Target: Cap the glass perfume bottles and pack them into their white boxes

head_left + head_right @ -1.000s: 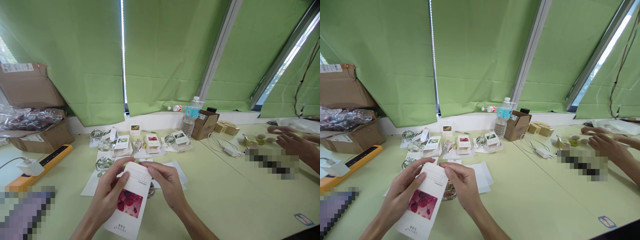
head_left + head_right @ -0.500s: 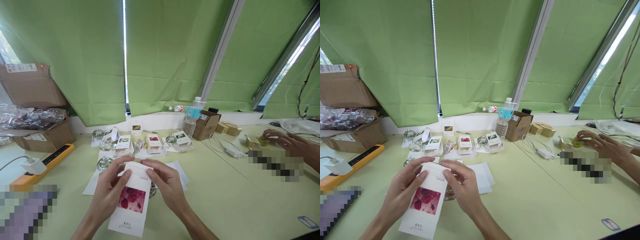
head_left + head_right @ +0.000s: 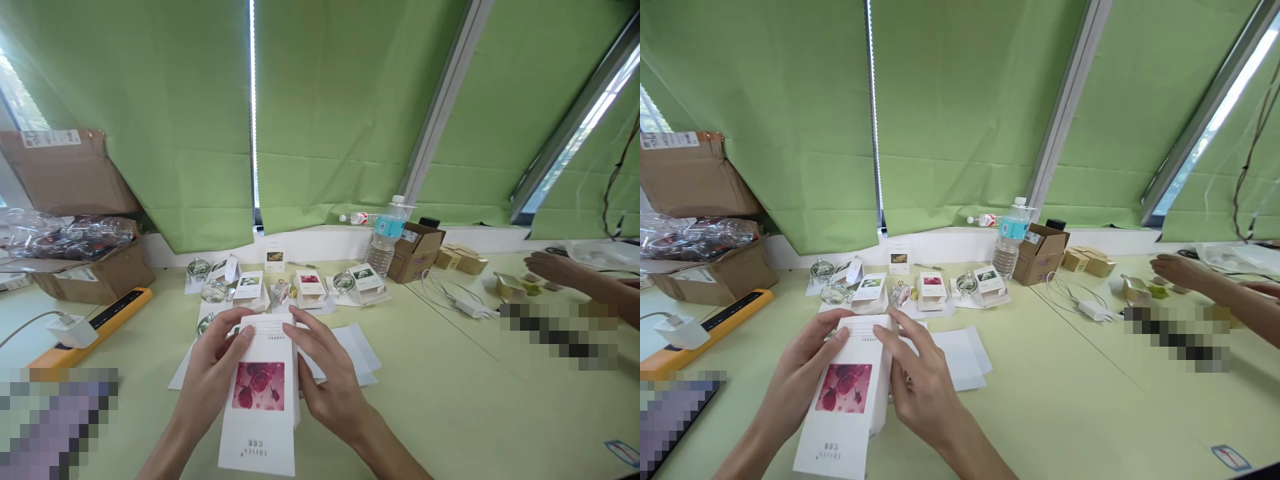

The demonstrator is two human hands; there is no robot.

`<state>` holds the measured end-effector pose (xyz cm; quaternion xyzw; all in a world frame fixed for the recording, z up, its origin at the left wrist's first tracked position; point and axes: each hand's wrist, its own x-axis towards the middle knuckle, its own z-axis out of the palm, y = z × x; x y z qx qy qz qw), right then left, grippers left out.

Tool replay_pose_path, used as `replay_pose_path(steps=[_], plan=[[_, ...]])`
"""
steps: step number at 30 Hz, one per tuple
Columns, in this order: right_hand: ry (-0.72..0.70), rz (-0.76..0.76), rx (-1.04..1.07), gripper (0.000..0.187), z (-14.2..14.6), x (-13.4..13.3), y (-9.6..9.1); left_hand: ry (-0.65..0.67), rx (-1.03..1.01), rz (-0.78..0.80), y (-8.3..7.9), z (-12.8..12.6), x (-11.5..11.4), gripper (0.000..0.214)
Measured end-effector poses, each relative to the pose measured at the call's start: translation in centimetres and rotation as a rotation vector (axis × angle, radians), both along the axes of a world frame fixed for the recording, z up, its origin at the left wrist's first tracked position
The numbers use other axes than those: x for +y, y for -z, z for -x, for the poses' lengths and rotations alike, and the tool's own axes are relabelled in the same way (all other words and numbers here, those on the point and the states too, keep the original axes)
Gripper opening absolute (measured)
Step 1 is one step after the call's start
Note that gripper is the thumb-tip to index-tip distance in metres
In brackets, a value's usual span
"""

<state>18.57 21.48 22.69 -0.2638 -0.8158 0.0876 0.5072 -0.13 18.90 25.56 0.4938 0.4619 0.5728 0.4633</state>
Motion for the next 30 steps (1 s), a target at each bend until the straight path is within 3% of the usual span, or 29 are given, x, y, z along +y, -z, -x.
replay_pose_path(steps=[7,16,23,26,30], plan=[[0.052,-0.118,-0.054,0.055,0.0,0.5,0.1,-0.028,0.07,0.003,0.2,0.5,0.2,0.04],[-0.008,0.052,0.032,0.057,-0.3,0.5,-0.5,-0.083,0.227,-0.176,-0.3,0.5,0.1,0.038],[-0.016,0.108,0.031,0.032,-0.1,-0.1,-1.1,-0.122,0.162,-0.295,1.0,0.3,-0.3,0.045],[-0.039,0.138,0.009,0.036,-0.2,-0.2,-1.4,-0.068,0.208,-0.287,1.0,0.3,-0.3,0.042],[-0.079,0.191,0.049,0.038,-0.2,-0.3,-1.3,-0.126,0.134,-0.254,0.4,0.0,-0.5,0.036]])
